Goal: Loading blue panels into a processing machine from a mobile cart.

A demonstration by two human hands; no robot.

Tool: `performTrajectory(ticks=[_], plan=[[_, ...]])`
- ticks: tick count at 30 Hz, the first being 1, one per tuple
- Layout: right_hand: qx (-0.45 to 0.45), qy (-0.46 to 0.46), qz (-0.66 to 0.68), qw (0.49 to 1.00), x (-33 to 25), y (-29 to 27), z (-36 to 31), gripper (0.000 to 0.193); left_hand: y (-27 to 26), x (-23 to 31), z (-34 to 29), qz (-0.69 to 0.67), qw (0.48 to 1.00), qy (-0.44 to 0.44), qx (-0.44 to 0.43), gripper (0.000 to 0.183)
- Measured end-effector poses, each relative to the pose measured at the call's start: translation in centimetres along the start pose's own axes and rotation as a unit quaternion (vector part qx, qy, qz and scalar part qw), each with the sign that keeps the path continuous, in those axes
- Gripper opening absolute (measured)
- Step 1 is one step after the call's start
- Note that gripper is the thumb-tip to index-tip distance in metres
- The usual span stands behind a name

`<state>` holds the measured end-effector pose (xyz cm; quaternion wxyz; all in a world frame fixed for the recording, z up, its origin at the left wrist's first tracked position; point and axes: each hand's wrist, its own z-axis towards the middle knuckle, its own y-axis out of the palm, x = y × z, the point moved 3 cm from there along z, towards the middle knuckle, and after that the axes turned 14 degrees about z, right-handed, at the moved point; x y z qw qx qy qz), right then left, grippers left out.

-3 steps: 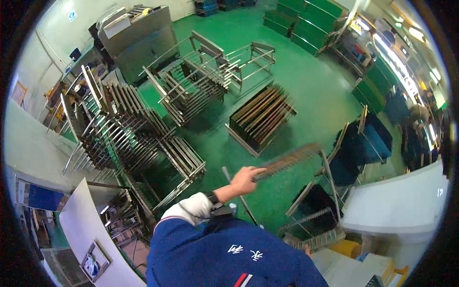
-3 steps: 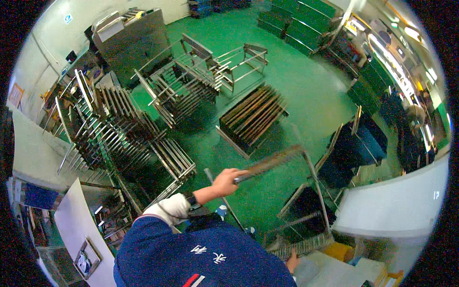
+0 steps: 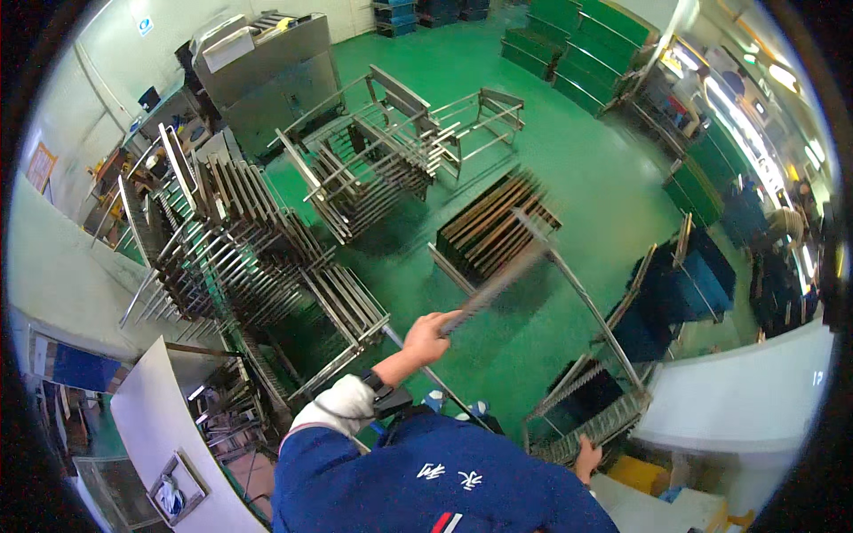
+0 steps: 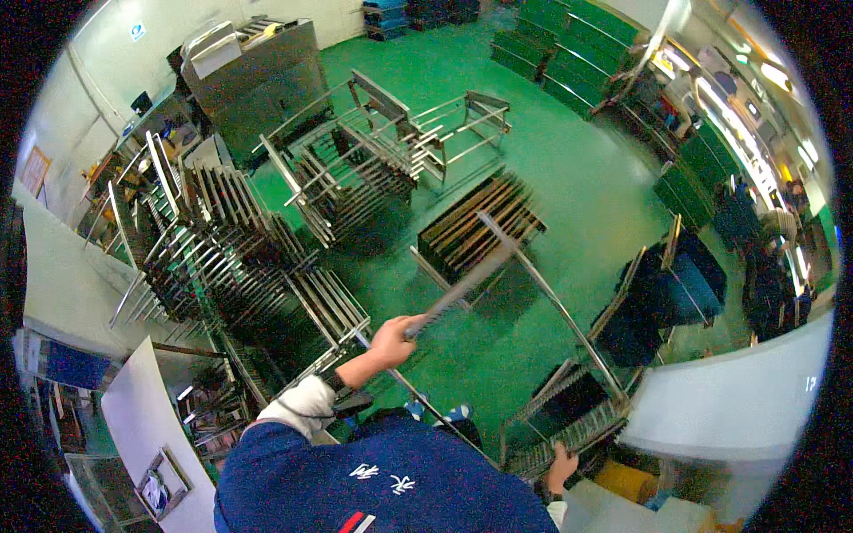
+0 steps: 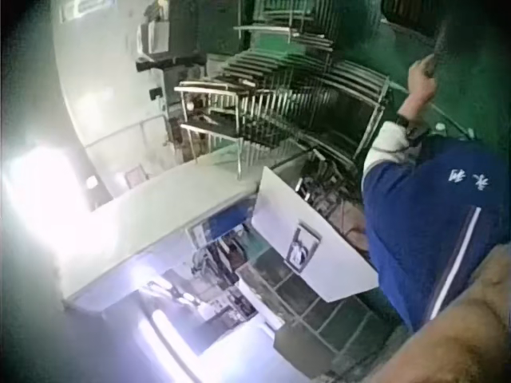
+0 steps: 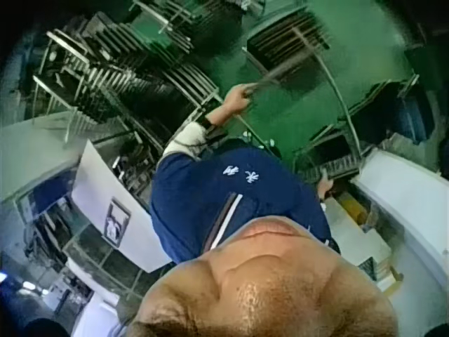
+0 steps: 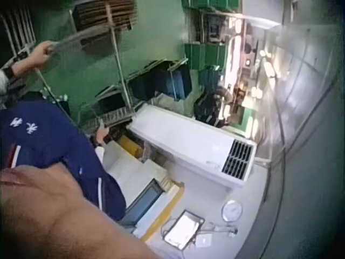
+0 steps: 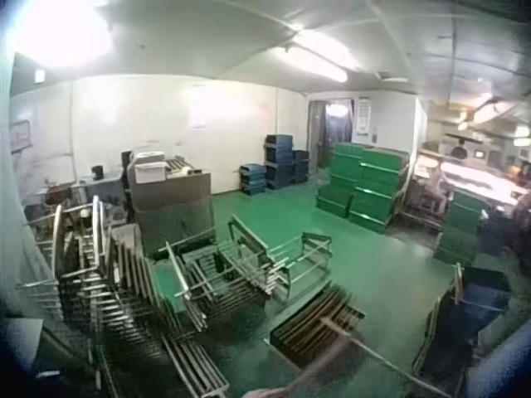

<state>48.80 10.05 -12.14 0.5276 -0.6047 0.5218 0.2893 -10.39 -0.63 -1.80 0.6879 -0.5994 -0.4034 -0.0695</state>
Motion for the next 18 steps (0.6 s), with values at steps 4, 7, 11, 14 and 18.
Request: performTrajectory(ticks=[4, 7, 11, 14, 18], plan=[[-0.060, -0.176, 0.057, 0.981, -14.1, 12.3, 6.0, 0.030, -4.3, -5.3, 1.1, -0.123, 0.979, -0.153, 0.054, 0.051], [-0.121, -0.198, 0.067, 0.970, -23.7, 22.9, 8.9, 0.028, -5.4, -10.3, 1.4, -0.278, 0.926, -0.234, 0.098, 0.046], [-0.200, -0.243, 0.022, 0.949, -34.0, 37.3, 12.1, 0.025, -8.6, -13.0, 4.7, -0.256, 0.896, -0.322, 0.168, 0.038], [-0.232, -0.300, -0.013, 0.925, -41.5, 48.2, 12.9, 0.025, -11.9, -14.5, 8.7, -0.305, 0.868, -0.300, 0.252, 0.032], [-0.319, -0.358, 0.054, 0.876, -51.7, 61.4, 11.2, 0.033, -18.1, -16.4, 12.4, -0.339, 0.816, -0.306, 0.355, 0.030]])
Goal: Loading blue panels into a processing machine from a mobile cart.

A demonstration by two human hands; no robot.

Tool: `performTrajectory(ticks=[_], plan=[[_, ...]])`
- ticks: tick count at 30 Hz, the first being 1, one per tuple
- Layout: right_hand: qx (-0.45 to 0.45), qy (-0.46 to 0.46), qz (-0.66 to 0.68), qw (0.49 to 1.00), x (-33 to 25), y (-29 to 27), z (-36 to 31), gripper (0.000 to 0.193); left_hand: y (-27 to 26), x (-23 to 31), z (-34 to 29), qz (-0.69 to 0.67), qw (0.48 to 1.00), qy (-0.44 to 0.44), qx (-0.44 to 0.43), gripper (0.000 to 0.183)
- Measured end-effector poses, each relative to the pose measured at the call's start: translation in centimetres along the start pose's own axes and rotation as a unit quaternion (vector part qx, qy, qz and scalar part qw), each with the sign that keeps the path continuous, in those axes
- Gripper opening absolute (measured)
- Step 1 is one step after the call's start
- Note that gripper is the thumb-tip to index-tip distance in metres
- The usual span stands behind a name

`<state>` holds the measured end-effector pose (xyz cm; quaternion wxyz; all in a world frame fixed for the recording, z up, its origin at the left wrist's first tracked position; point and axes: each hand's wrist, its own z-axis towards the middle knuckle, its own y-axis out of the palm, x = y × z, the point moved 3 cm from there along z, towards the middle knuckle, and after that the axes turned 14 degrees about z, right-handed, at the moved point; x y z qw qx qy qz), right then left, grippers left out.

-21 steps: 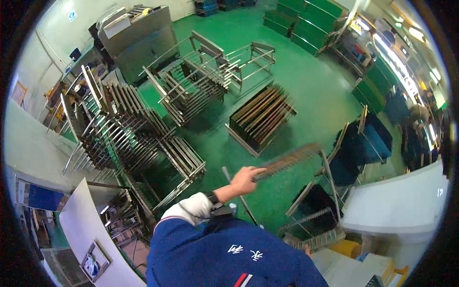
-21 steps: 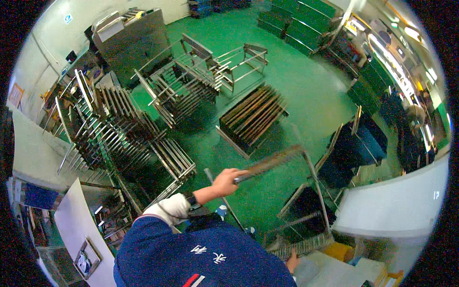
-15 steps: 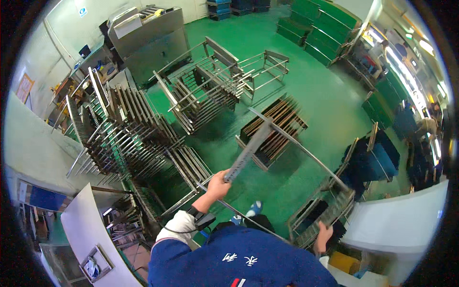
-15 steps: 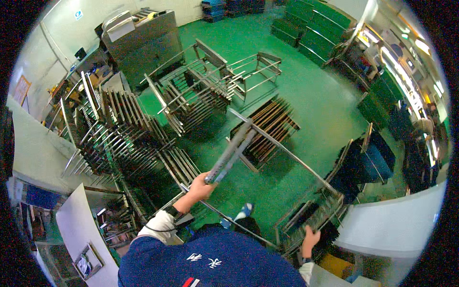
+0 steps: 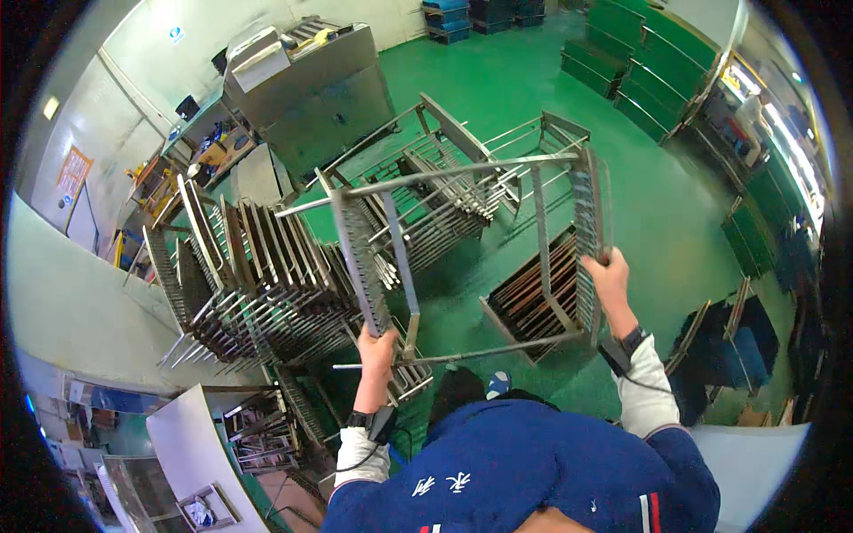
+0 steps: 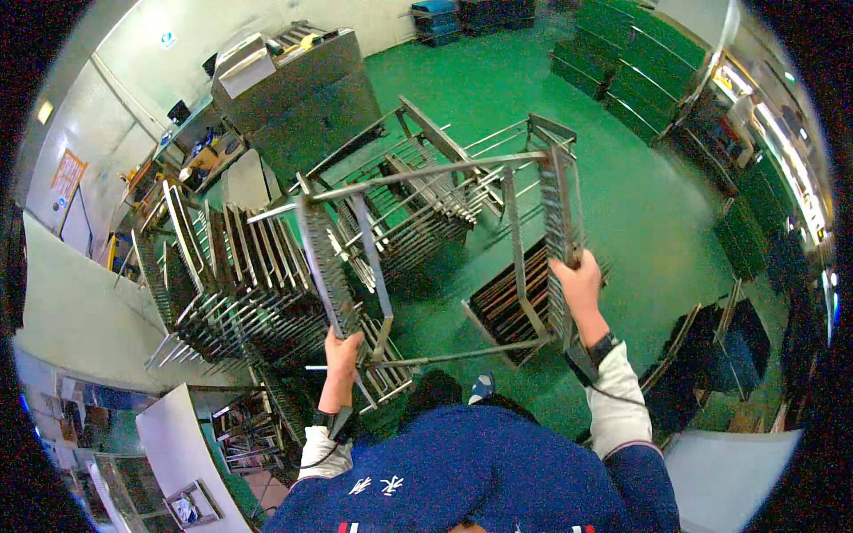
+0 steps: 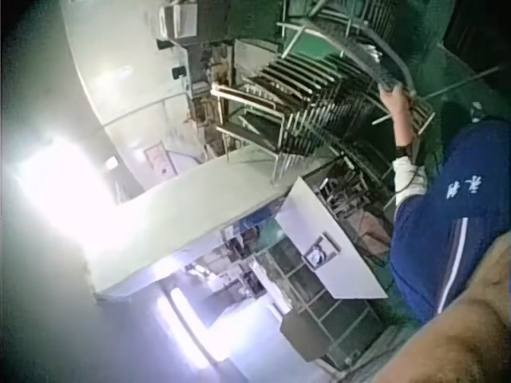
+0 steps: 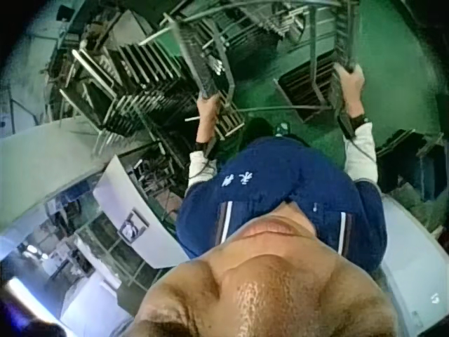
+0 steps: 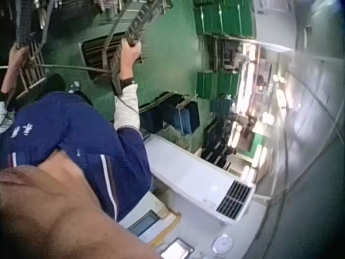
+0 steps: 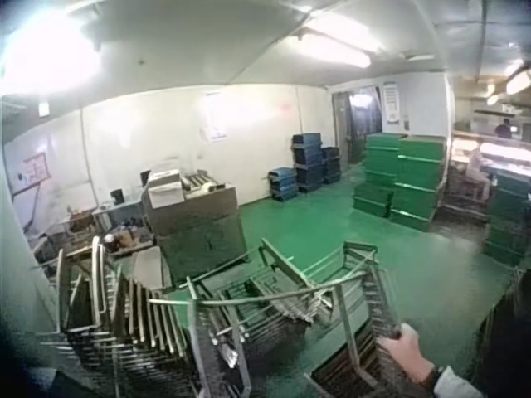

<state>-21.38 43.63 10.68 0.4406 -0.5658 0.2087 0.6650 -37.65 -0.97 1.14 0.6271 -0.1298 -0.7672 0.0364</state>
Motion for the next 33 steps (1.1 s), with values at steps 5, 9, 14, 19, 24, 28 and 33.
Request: performTrajectory(ticks=[5, 9, 14, 19, 24, 28, 33], plan=[[-0.040, 0.004, -0.017, 0.999, -1.8, 10.5, 12.5, 0.034, 0.7, 2.9, 9.7, -0.091, 0.994, 0.022, 0.062, 0.024], [-0.062, -0.020, 0.012, 0.998, -1.7, 20.3, 21.0, 0.039, 0.7, 5.2, 18.8, -0.089, 0.991, 0.020, 0.095, 0.032], [-0.092, -0.062, -0.029, 0.993, -1.3, 32.6, 30.2, 0.043, 0.7, 8.0, 30.0, -0.065, 0.992, -0.004, 0.107, 0.040], [-0.146, 0.010, -0.096, 0.985, 3.1, 41.5, 36.1, 0.042, 1.1, 7.0, 38.4, -0.011, 0.996, -0.051, 0.076, 0.041], [-0.167, 0.037, -0.177, 0.969, 9.9, 47.1, 39.7, 0.045, 2.5, 2.5, 43.7, 0.052, 0.990, -0.134, -0.001, 0.041], [-0.191, 0.057, -0.174, 0.964, 12.4, 49.8, 40.0, 0.043, 3.2, 0.6, 44.3, 0.034, 0.990, -0.135, 0.017, 0.044], [-0.215, 0.055, -0.200, 0.954, 12.0, 50.1, 42.3, 0.042, 3.8, 2.6, 42.7, 0.023, 0.987, -0.160, 0.028, 0.042]])
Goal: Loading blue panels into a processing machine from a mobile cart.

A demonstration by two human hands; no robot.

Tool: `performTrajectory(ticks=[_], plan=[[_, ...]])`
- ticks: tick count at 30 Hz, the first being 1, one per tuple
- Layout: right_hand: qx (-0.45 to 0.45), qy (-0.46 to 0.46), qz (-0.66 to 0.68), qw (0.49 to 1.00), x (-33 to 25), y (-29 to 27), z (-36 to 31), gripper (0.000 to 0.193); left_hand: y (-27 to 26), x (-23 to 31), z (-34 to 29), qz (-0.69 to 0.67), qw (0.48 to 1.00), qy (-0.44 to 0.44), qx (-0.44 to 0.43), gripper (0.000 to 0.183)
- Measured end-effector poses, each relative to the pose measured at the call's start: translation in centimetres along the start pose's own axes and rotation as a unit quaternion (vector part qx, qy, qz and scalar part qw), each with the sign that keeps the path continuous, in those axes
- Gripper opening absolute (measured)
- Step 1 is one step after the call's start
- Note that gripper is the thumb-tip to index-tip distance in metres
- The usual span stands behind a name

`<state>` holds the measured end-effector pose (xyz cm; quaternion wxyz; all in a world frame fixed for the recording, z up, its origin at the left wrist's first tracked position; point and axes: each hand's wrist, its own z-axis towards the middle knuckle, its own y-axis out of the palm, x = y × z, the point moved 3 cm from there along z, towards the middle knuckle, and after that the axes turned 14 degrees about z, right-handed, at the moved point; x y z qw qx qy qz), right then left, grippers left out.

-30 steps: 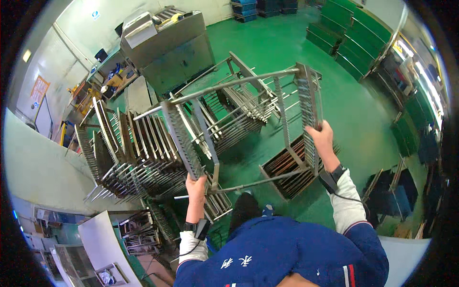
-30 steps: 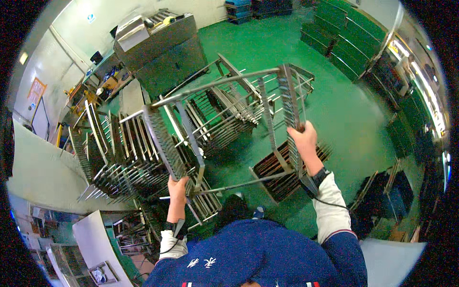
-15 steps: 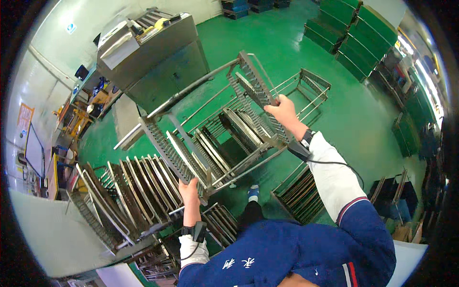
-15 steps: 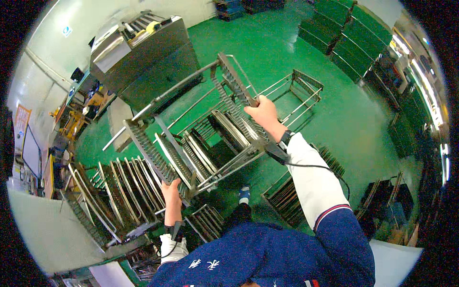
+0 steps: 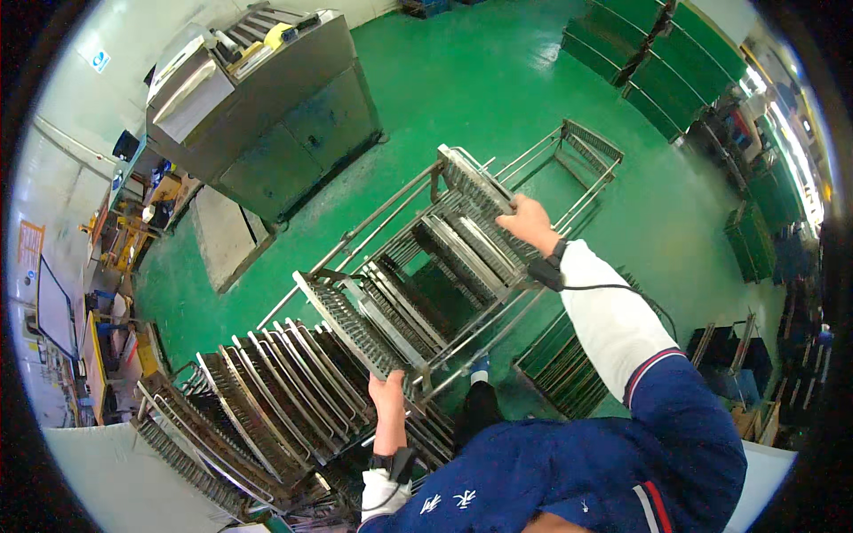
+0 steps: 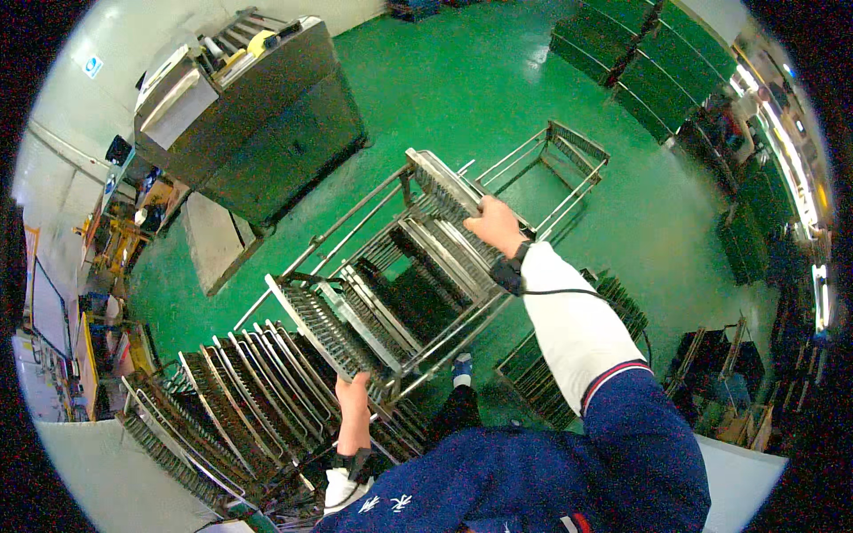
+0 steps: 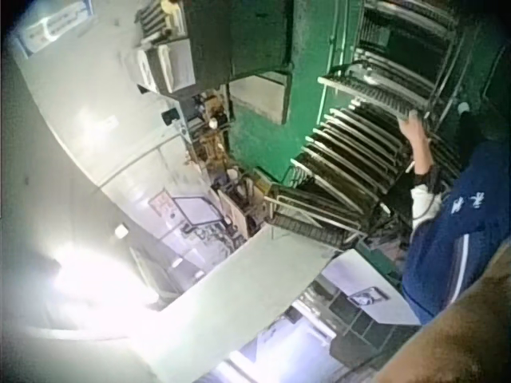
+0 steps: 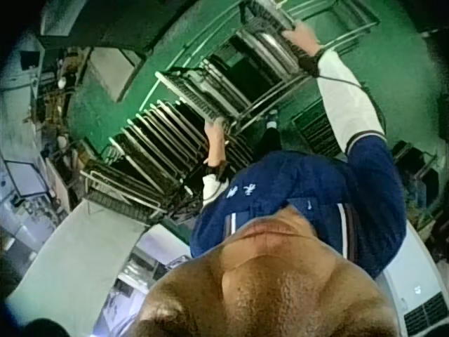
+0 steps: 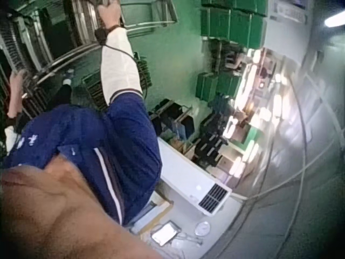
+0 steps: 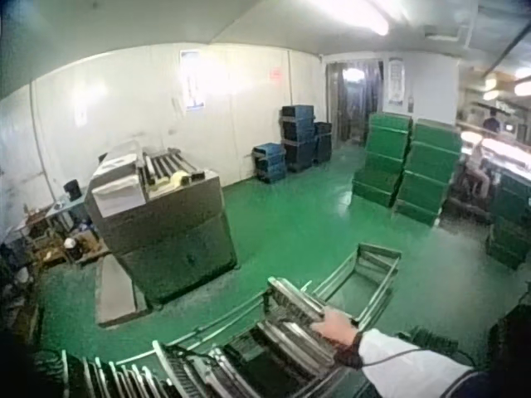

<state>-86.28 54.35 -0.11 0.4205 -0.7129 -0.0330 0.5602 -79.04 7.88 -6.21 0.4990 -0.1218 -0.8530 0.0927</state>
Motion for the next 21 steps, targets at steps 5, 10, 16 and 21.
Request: performTrajectory(ticks=[5, 10, 16, 21], plan=[[0.003, -0.034, -0.018, 0.999, -0.3, -0.8, 1.0, 0.040, -0.4, -4.3, 3.5, 0.187, 0.981, 0.034, 0.026, 0.043], [-0.023, -0.091, -0.127, 0.987, 1.9, 2.9, 1.7, 0.041, -0.3, -8.7, 7.5, 0.328, 0.933, 0.046, 0.142, 0.052], [0.071, -0.183, -0.146, 0.970, 0.6, 3.2, 1.1, 0.044, 0.8, -6.7, 7.6, 0.027, 0.999, -0.032, 0.030, 0.053], [-0.014, -0.085, -0.025, 0.996, 2.4, 1.5, 2.4, 0.046, 0.5, -5.3, 7.1, 0.019, 0.998, -0.011, 0.055, 0.063]])
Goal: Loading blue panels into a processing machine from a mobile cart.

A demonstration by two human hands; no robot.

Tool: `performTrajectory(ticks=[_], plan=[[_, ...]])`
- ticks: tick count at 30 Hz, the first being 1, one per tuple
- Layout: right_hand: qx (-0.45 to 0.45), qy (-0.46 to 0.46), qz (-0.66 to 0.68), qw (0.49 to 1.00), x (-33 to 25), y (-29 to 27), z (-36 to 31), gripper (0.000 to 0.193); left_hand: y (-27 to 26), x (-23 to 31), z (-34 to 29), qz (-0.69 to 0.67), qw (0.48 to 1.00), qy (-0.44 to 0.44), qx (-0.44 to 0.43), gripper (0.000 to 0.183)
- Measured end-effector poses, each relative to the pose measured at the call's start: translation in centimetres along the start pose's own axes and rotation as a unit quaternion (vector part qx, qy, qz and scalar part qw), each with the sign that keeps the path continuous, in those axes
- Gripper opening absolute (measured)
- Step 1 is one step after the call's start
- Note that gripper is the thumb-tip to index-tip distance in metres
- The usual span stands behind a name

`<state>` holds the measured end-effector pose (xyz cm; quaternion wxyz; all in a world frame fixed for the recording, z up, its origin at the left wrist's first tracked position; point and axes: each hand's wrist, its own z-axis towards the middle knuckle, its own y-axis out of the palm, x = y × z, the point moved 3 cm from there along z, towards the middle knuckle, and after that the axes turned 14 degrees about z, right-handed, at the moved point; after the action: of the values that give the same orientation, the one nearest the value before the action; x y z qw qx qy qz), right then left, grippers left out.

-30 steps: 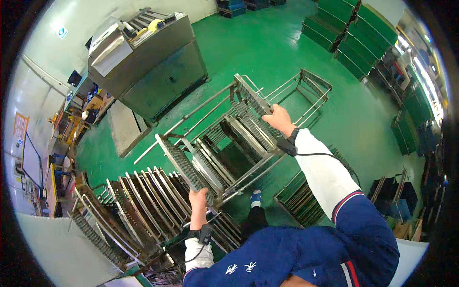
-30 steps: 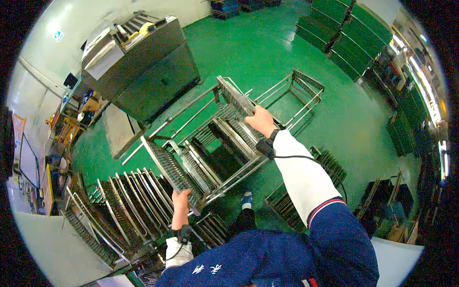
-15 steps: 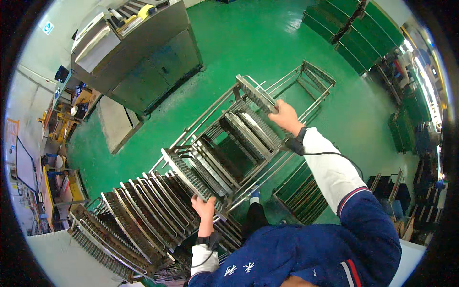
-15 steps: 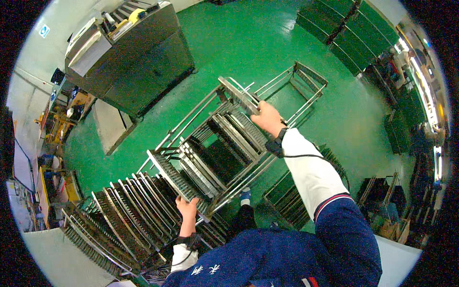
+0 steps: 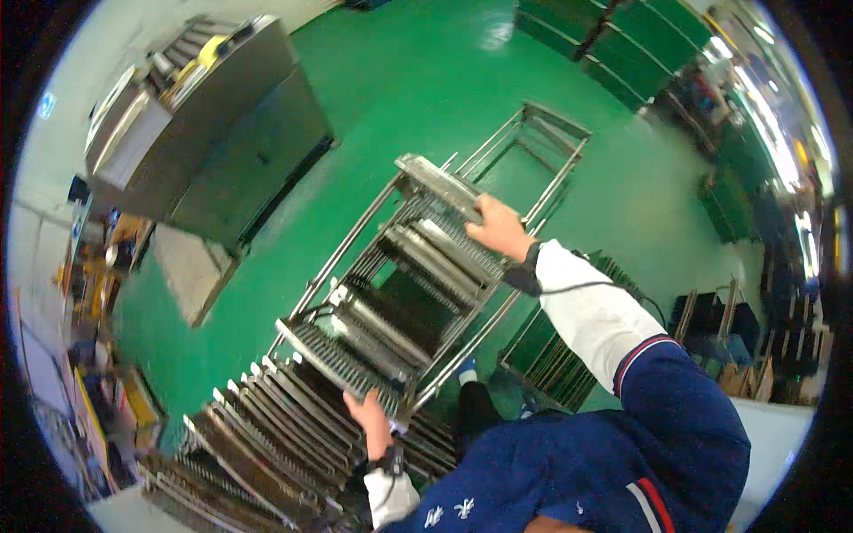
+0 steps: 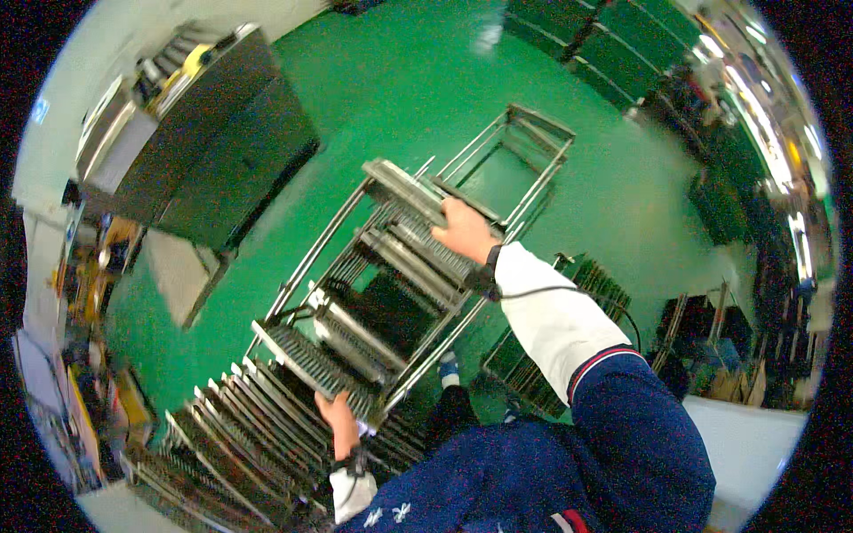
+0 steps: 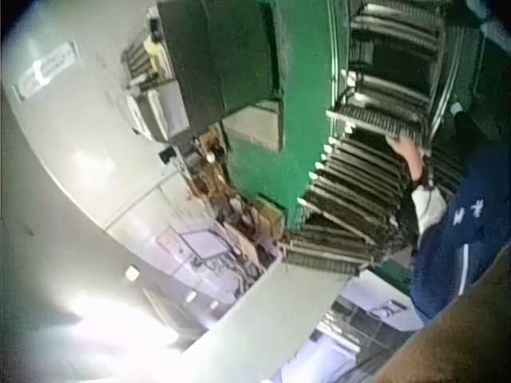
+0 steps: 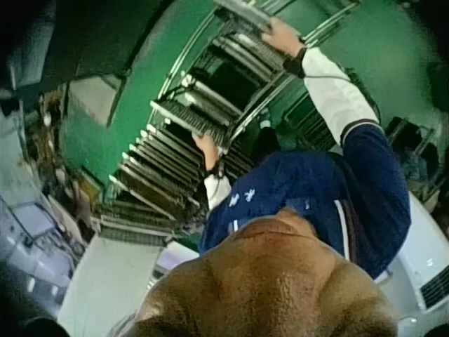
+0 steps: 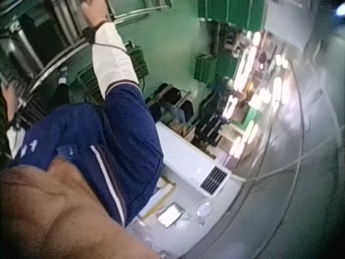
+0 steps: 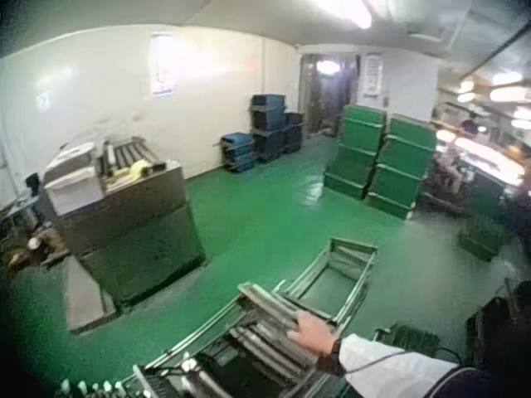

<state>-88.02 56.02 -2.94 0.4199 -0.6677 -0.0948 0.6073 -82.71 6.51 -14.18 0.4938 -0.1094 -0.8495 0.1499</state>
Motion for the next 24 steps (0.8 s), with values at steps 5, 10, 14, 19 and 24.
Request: performTrajectory(ticks=[5, 10, 14, 19, 24], plan=[[0.027, -0.014, -0.011, 0.999, 2.6, 0.0, 1.5, 0.054, 1.4, 2.1, 1.1, 0.027, 0.999, -0.042, -0.005, 0.079], [0.004, 0.019, -0.036, 0.999, 2.9, -1.5, 2.1, 0.047, 2.8, 1.7, 1.6, 0.015, 1.000, 0.008, -0.006, 0.071], [0.010, 0.002, -0.014, 1.000, 3.2, -1.6, 0.5, 0.044, 2.8, 1.8, 0.0, -0.011, 1.000, 0.002, -0.015, 0.076], [0.004, 0.041, 0.020, 0.999, 4.3, -2.1, 0.8, 0.053, 3.9, 0.9, 1.8, 0.035, 0.999, 0.015, 0.010, 0.080], [-0.018, 0.080, 0.001, 0.997, 1.0, -3.6, -3.6, 0.076, 0.7, 0.9, 1.0, 0.131, 0.990, -0.048, -0.008, 0.079]])
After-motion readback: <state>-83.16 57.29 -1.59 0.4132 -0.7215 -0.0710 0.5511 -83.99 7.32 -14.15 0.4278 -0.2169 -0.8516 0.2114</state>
